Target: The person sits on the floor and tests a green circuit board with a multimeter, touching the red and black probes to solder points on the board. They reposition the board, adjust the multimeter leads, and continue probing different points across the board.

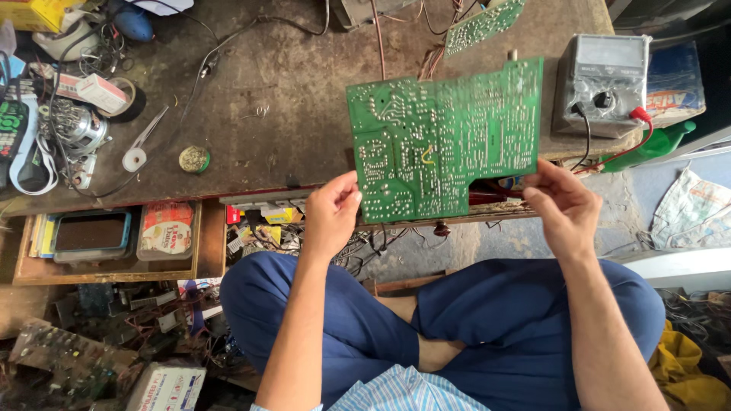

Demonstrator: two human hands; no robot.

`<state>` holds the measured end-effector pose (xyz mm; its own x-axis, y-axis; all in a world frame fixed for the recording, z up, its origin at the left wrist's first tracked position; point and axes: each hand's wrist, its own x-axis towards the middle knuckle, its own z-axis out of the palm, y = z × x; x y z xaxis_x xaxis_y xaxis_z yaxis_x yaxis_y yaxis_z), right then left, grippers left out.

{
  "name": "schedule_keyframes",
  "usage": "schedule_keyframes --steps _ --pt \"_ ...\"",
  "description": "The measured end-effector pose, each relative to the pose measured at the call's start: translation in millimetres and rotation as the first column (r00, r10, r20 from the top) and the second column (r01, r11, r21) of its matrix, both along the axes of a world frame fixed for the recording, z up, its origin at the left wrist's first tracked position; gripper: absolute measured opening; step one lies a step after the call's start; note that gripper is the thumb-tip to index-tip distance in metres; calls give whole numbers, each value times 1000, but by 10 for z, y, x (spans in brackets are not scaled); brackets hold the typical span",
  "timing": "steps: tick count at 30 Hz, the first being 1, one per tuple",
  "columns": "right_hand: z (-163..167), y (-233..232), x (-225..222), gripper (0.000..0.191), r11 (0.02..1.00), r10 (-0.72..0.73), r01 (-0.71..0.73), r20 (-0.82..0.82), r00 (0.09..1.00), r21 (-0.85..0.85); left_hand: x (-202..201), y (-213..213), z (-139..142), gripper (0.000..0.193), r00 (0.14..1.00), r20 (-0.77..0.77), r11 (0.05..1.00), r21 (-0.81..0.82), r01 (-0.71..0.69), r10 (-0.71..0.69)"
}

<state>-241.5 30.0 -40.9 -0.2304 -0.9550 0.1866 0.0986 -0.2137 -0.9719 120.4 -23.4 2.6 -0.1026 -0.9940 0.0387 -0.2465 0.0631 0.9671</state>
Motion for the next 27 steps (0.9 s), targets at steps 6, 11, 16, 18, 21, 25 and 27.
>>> schedule_keyframes --steps 6,11,16,18,21,25,27 --pt "-131 91 -125 24 968 39 -34 -16 999 248 134 267 531 29 998 42 998 43 44 -46" --pt "-180 38 -55 23 924 130 -91 -81 988 371 165 378 921 29 991 105 997 -19 81 -79" --pt "-142 53 -50 23 933 109 -77 -72 991 352 104 396 982 29 995 38 996 27 89 -90" --pt "-139 78 -51 25 953 76 -52 -69 995 300 55 374 914 29 997 5 996 53 76 -76" --pt "-156 74 -74 34 964 12 -1 -39 999 267 -66 306 760 30 998 -39 996 62 57 -54" --pt "-163 63 -103 44 977 1 -6 25 1000 213 -220 246 588 32 999 -38 997 69 33 -31" --pt "-140 65 -92 46 981 -1 2 -6 1000 195 -279 253 540 32 1000 -8 998 70 7 -6"
